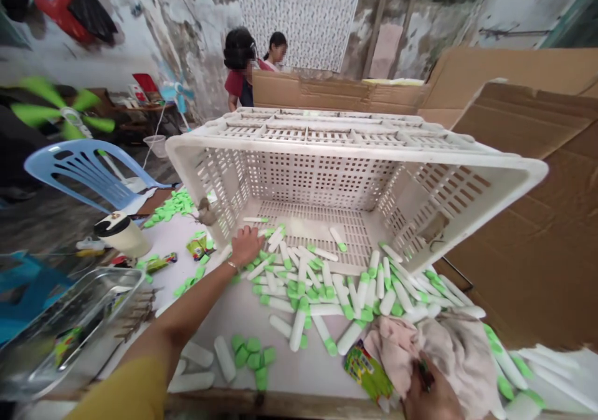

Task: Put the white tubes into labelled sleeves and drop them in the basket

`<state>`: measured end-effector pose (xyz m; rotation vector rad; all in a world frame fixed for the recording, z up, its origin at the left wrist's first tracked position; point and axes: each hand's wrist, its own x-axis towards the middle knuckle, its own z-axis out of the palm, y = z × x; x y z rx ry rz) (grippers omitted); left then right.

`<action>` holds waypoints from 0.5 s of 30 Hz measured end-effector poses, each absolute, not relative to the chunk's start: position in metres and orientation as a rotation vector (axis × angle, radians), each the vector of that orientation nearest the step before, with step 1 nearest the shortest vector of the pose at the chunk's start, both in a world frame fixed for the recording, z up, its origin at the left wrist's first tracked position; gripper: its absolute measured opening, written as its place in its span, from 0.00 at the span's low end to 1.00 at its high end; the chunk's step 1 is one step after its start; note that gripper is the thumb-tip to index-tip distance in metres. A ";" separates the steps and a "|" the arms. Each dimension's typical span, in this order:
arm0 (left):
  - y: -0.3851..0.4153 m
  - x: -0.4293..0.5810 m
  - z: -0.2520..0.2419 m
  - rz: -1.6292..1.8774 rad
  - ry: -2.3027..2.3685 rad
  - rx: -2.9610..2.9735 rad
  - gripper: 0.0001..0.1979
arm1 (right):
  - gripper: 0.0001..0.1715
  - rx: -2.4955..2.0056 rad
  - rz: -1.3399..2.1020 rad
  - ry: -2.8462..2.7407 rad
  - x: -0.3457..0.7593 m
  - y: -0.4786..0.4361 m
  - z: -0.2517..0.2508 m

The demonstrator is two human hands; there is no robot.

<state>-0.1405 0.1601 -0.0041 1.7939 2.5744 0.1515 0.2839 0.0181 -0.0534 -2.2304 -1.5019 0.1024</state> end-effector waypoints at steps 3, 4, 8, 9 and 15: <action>0.132 -0.136 -0.003 0.151 2.497 1.858 0.21 | 0.27 -2.225 0.101 -1.518 0.279 0.018 -0.048; 0.126 -0.136 -0.002 0.144 2.453 1.883 0.20 | 0.27 -2.227 0.107 -1.522 0.278 0.018 -0.047; 0.117 -0.136 0.007 0.131 2.373 1.884 0.21 | 0.28 -2.213 0.171 -1.522 0.275 0.017 -0.042; 0.117 -0.134 0.009 0.131 2.374 1.864 0.21 | 0.29 -2.203 0.215 -1.505 0.275 0.017 -0.039; 0.092 -0.107 0.011 0.138 2.265 1.950 0.23 | 0.33 -1.976 0.643 -1.190 0.301 0.015 -0.016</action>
